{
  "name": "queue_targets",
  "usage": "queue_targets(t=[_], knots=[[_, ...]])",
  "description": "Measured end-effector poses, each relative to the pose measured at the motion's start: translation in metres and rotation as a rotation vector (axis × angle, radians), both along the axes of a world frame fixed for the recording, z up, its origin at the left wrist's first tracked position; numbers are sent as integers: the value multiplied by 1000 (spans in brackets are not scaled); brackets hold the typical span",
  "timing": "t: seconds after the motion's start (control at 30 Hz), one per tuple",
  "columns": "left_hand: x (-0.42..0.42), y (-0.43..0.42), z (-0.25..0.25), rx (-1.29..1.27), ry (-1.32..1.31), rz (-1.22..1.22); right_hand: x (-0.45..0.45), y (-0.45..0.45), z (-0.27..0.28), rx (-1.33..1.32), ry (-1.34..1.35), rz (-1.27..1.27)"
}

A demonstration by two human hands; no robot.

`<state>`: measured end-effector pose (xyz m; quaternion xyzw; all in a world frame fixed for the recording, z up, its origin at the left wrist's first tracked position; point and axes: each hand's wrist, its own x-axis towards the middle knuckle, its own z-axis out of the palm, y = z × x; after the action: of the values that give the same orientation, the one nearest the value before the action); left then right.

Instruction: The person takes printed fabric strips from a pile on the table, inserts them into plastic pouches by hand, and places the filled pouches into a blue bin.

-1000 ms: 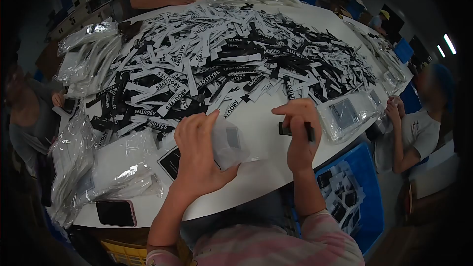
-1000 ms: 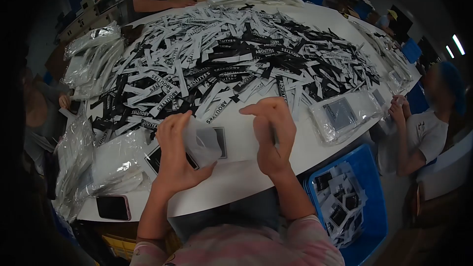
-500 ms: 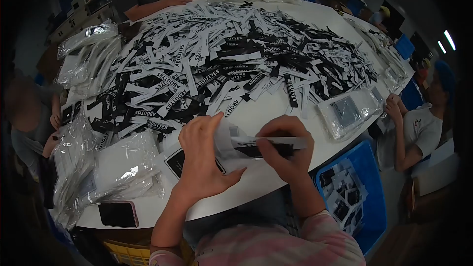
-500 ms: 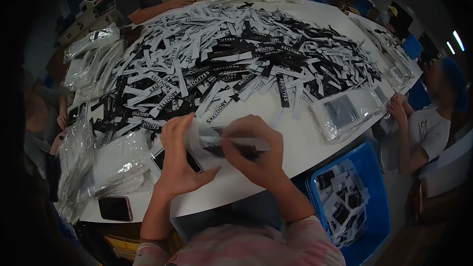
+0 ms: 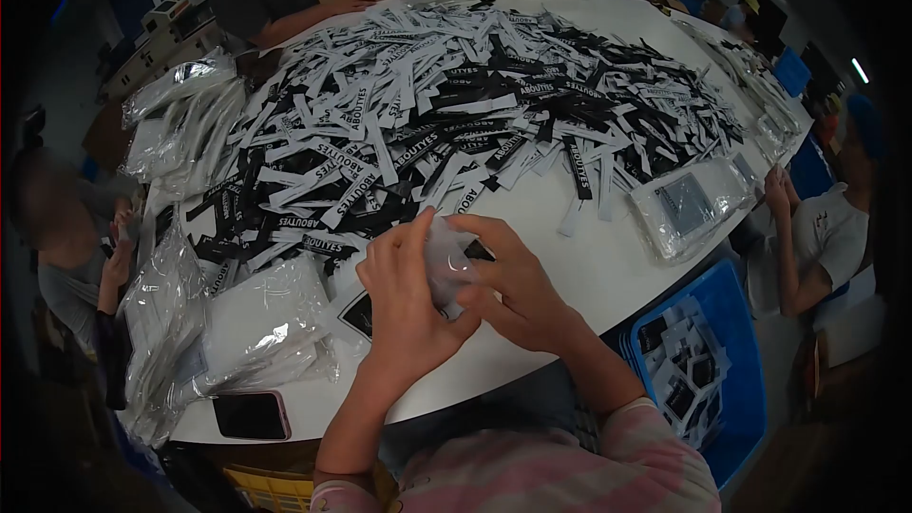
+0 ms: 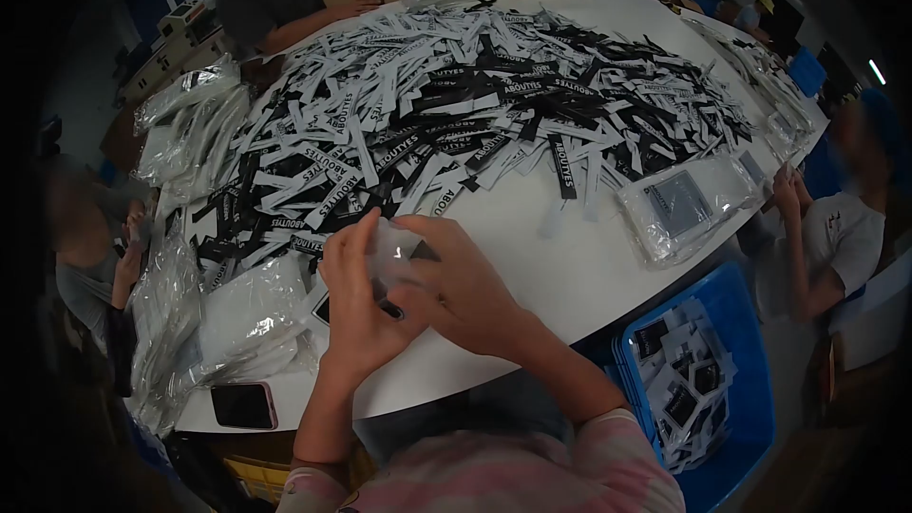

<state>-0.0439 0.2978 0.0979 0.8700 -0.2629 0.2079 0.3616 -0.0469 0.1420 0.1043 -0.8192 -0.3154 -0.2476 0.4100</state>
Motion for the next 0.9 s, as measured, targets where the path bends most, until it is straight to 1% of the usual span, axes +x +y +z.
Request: queue_targets(t=[0.07,0.1,0.17,0.2,0.27,0.3,0.37,0.4,0.47,0.53,0.6,0.63,0.67,0.7,0.77,0.8,0.83,0.9], knots=[[-1,2,0,-9,-19,-20,-3,3,6,122,336,108],[-1,3,2,-39,-1,-12,-4,3,8,131,333,104],[0,3,6,-66,16,-12,-7,2,10,293,413,-24],[0,3,8,-63,-14,15,-8,2,9,299,413,-29],[0,2,8,-56,-47,39,-7,1,4,222,257,-64],[1,2,7,-64,-45,29,-6,1,3,227,256,-68],[0,1,5,-67,-39,12,-5,-1,1,133,315,77],[-1,0,4,-43,-25,12,-3,-3,0,139,317,70],[-1,1,7,-13,-16,1,2,-9,0,150,333,153],[-3,8,14,-136,90,-2,2,-13,6,163,343,101],[7,22,7,-441,337,11,4,-16,4,179,353,46],[8,25,3,-645,482,9,7,-18,-1,179,379,181],[8,28,5,-674,543,-4,9,-22,-3,174,396,301],[6,29,7,-699,604,-26,10,-26,0,176,380,256],[3,27,5,-693,610,-23,13,-30,6,-5,651,423],[5,27,0,-701,575,-8,17,-29,-10,40,515,376],[6,24,-1,-693,577,-34,12,-23,-7,46,507,351],[8,22,-2,-873,467,25,2,-12,4,684,555,163]])
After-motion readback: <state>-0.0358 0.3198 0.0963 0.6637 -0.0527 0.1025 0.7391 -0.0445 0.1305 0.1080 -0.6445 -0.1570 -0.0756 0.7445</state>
